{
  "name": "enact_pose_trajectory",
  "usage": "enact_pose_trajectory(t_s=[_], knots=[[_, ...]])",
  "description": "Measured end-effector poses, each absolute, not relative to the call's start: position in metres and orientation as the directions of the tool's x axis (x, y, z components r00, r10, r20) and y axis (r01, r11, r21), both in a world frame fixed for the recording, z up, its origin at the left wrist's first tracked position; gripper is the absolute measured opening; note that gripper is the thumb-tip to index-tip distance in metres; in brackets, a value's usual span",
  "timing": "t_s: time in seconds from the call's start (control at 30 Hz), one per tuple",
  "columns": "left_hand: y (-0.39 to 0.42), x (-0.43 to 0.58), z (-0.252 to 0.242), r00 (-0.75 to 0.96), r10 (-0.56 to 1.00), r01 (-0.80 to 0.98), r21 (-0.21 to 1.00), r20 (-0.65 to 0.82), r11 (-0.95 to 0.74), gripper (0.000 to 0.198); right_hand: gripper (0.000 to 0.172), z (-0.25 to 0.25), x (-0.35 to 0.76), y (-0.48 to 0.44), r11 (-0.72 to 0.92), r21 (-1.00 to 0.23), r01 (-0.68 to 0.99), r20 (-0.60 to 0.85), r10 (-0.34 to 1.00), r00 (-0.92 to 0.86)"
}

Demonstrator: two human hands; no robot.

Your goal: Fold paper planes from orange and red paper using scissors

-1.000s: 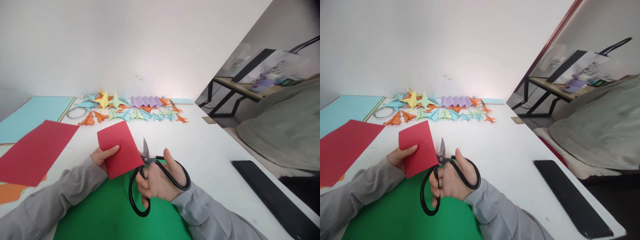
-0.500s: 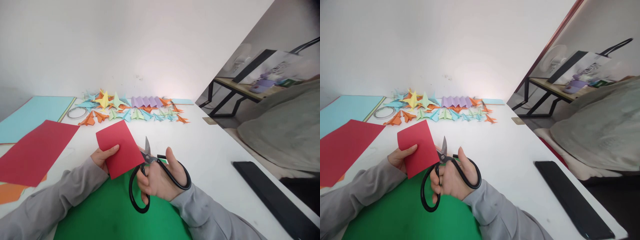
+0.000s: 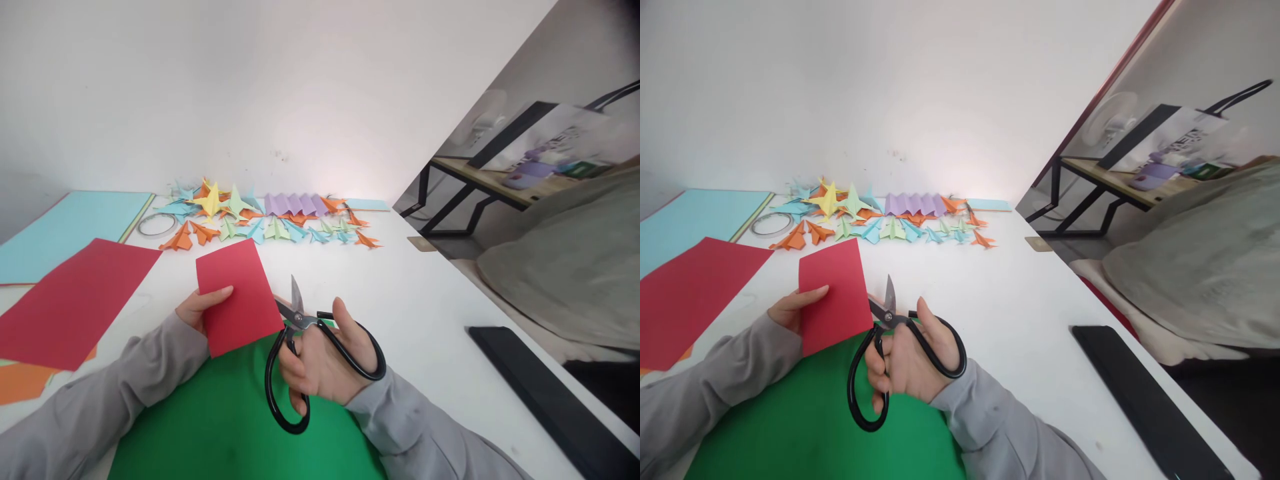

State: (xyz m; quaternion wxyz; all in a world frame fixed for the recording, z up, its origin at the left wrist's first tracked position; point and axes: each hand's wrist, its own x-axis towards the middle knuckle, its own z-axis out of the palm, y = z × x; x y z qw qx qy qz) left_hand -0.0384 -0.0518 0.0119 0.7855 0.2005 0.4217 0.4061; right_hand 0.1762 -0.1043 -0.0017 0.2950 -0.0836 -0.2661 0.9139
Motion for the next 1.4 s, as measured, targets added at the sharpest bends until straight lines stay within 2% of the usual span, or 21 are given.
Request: enact_pose_trajectory(t_s=[0.2,0.33,0.47,0.83,1.07,1.4], knots=[[-0.050,-0.041,0.020,0.328,0.804,-0.512,0.623,-0.496,0.592,0.020,0.077,0.000,0.177,-0.104,-0.688,-0.556,-0.466,-0.028,0.576,-0.817],[-0.049,-0.044,0.019,0.358,0.771,-0.499,0.591,-0.526,0.634,0.030,0.077,0.000,0.177,-0.104,-0.677,-0.577,-0.457,-0.044,0.584,-0.811],[-0.044,-0.047,0.012,0.375,0.759,-0.440,0.618,-0.532,0.651,0.038,0.075,-0.004,0.179,-0.104,-0.673,-0.604,-0.426,-0.087,0.587,-0.805],[-0.047,-0.039,0.005,0.301,0.797,-0.435,0.669,-0.523,0.603,0.050,0.064,-0.011,0.178,-0.103,-0.689,-0.541,-0.483,-0.037,0.593,-0.804],[-0.048,-0.038,0.002,0.274,0.808,-0.433,0.683,-0.522,0.589,0.040,0.069,-0.010,0.178,-0.105,-0.690,-0.590,-0.419,-0.097,0.576,-0.812],[-0.054,-0.032,0.000,0.228,0.839,-0.449,0.711,-0.494,0.541,0.041,0.065,-0.007,0.175,-0.103,-0.695,-0.540,-0.474,-0.061,0.595,-0.802]])
